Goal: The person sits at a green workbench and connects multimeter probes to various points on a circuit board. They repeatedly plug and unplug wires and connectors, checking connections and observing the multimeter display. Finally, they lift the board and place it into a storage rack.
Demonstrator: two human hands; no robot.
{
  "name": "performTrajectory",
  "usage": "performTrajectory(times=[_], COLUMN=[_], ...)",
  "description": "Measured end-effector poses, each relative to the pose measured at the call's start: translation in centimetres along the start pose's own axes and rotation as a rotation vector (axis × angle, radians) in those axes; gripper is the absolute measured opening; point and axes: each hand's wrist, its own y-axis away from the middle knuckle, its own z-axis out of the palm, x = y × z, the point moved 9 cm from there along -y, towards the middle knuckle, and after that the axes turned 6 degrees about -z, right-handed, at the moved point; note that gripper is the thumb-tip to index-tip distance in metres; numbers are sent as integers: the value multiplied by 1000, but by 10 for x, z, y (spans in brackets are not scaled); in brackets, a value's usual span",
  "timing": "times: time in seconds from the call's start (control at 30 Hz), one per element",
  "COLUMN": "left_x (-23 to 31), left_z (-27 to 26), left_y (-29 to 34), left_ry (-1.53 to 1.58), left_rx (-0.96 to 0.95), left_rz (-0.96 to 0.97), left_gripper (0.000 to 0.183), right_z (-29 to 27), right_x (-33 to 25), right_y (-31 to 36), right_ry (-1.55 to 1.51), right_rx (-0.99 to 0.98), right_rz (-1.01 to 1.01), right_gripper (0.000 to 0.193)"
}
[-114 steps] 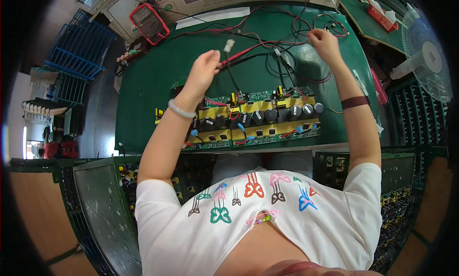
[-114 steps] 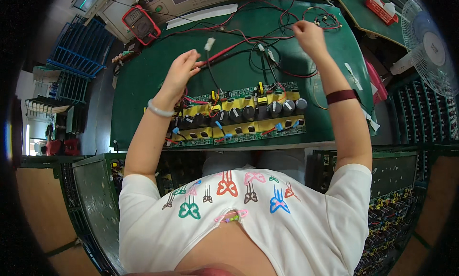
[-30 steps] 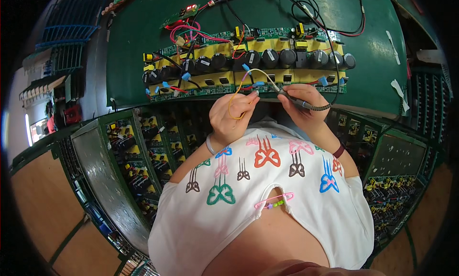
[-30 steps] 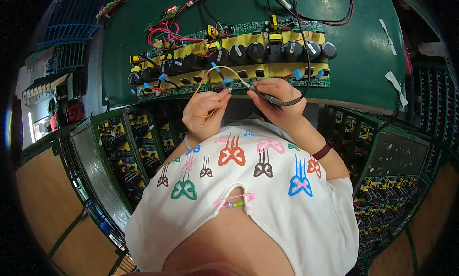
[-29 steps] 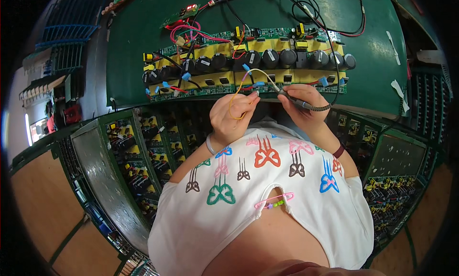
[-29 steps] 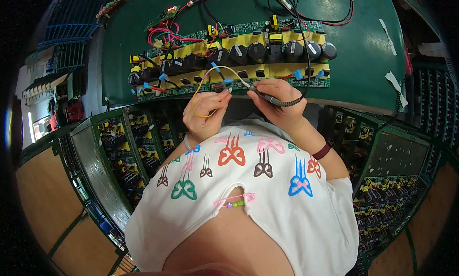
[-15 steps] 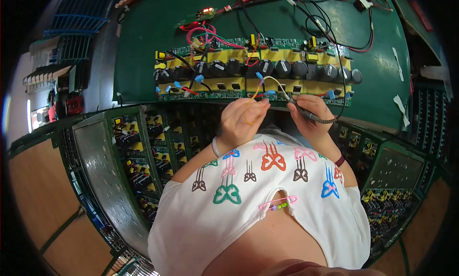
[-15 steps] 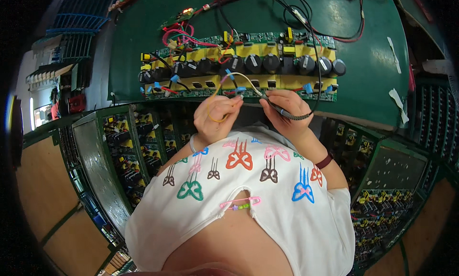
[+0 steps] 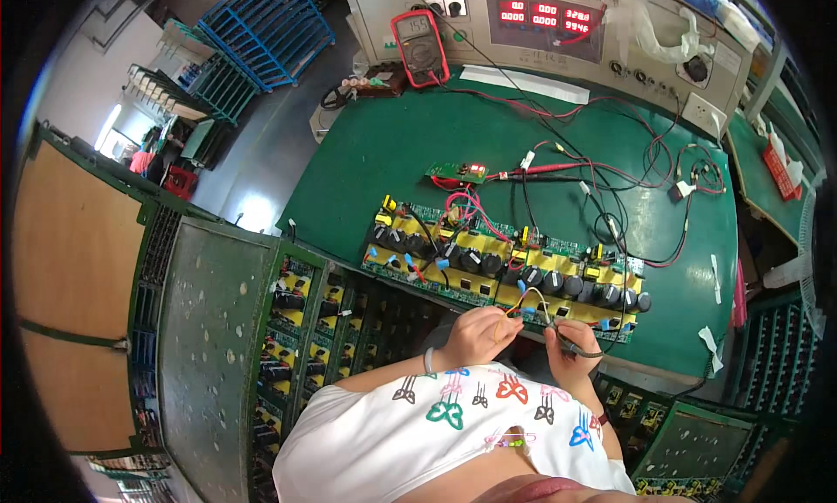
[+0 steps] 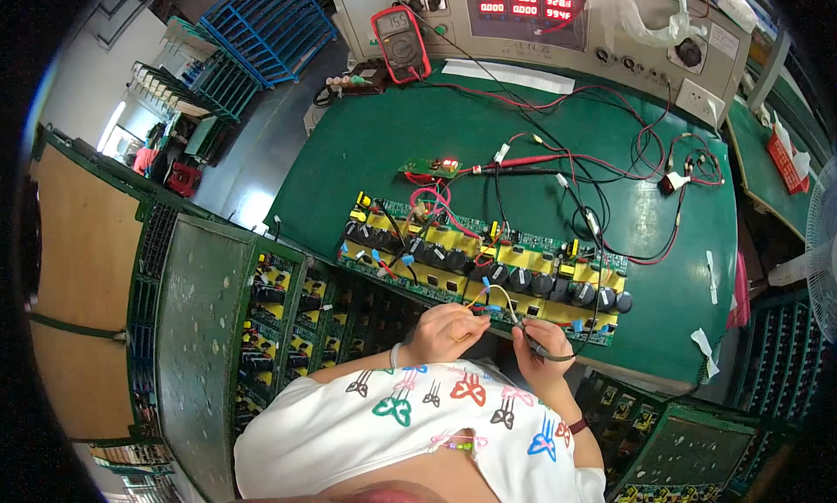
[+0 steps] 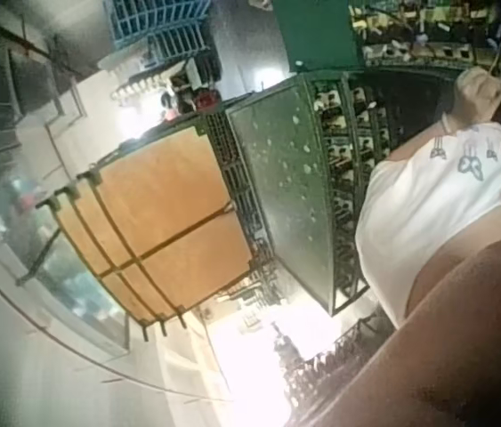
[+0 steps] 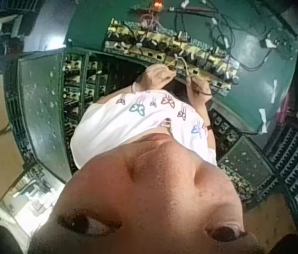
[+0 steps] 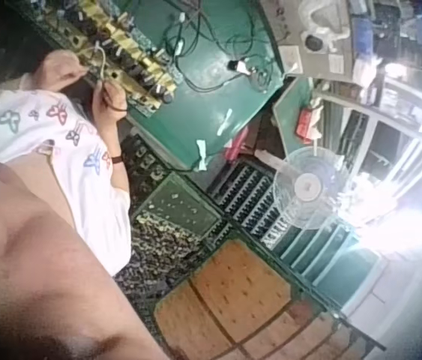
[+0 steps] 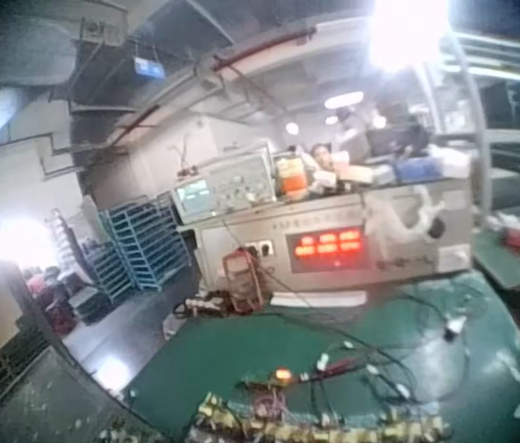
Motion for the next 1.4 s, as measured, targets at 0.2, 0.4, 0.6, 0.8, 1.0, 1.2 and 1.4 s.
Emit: performTrajectory(times=[0.2,0.4,0.6,0.8,1.0,1.2,1.4], left_x=[11,9,8,8,10,9,10], left_z=[-3,2,4,6,6,6,5], left_y=[-10,-14,-19,-24,-20,-26,-20], left_ry=[5,-3,8,-4,4,-6,-42], left_rx=[-37,-91,-149,-159,-159,-174,-183], left_rz=[-3,-1,-8,-44,-39,9,2], left_gripper=[25,20,19,20,19,18,15], right_z=[-12,-26,-25,-23,-20,-20,-19], right_x=[-14,-1,3,4,2,6,2], right_y=[1,2,4,4,3,10,3], right_ry=[42,96,61,106,124,143,114], right_rx=[-33,42,81,65,47,48,21], right_rz=[-71,-49,-30,-38,-21,-37,10], right_gripper=[32,28,28,30,31,28,25])
